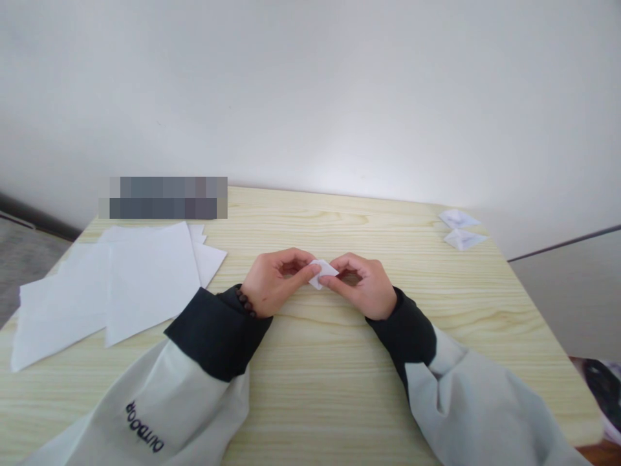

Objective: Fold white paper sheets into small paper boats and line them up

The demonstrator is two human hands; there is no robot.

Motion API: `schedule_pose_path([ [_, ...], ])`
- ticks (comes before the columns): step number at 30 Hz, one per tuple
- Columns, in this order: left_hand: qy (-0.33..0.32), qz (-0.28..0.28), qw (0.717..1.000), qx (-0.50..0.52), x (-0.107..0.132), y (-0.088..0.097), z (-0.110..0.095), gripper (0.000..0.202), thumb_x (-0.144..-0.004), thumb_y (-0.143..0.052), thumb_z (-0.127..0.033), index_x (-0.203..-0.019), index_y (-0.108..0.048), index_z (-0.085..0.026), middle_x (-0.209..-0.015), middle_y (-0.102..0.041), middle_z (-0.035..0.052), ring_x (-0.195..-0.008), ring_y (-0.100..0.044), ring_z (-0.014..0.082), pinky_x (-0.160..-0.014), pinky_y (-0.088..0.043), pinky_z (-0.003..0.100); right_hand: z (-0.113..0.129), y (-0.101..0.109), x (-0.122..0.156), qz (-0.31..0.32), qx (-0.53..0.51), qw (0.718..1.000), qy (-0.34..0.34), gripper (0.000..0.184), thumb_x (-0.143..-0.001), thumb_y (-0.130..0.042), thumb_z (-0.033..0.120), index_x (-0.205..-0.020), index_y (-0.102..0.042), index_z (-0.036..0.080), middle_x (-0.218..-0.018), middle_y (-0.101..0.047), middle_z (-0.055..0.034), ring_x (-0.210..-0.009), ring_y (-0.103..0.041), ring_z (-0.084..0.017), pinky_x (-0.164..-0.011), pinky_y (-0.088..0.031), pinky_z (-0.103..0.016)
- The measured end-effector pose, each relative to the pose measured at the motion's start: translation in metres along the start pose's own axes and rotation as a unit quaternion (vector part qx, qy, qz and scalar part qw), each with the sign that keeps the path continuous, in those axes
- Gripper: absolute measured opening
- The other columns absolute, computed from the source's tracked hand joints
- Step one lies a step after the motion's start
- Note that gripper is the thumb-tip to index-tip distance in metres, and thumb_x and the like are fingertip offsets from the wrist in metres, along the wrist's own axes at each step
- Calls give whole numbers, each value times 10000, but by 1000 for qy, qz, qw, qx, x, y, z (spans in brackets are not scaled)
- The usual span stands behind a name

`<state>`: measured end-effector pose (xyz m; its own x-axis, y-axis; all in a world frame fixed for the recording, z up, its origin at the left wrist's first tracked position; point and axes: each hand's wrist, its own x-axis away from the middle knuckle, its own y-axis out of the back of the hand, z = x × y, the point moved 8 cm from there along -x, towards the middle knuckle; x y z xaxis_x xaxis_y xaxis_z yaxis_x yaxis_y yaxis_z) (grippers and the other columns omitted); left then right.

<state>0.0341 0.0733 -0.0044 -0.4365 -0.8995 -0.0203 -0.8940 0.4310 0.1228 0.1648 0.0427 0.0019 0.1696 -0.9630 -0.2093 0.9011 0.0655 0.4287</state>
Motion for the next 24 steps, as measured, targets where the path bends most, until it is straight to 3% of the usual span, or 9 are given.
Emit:
schedule_pose_path([
  [4, 10, 4, 1000, 28, 0, -2, 1, 266, -712, -681, -390, -791, -648, -137, -787, -712, 46, -698, -656, 155, -692, -547, 274, -1, 0, 0, 1, -1, 1000, 2, 142, -758, -646, 317, -788, -609, 183, -717, -683, -16, -612, -629, -125, -584, -503, -229],
  [12, -11, -55, 998, -1, -2, 10, -3, 278, -689, -702, -401, -789, -662, -145, -803, -716, 44, -731, -653, 161, -712, -539, 270, 4, -1, -2, 9, 24, 1000, 13, 165, -723, -681, 311, -801, -598, 192, -664, -668, 9, -579, -612, -108, -570, -497, -214],
  [19, 3, -33, 999, -15, -2, 6, -3, 222, -695, -693, -366, -776, -690, -159, -729, -710, 19, -587, -607, 118, -565, -514, 220, 0, 0, -2, 17, 27, 999, -2, 135, -724, -671, 281, -777, -592, 185, -658, -664, 3, -575, -613, -113, -553, -488, -215],
  [24, -30, -48, 998, -24, -1, 9, -8, 198, -711, -688, -346, -801, -705, -171, -813, -722, 25, -721, -646, 150, -680, -526, 242, 4, -1, -1, 18, 13, 1000, 15, 170, -715, -684, 311, -788, -587, 192, -697, -662, -1, -611, -624, -125, -588, -499, -237],
])
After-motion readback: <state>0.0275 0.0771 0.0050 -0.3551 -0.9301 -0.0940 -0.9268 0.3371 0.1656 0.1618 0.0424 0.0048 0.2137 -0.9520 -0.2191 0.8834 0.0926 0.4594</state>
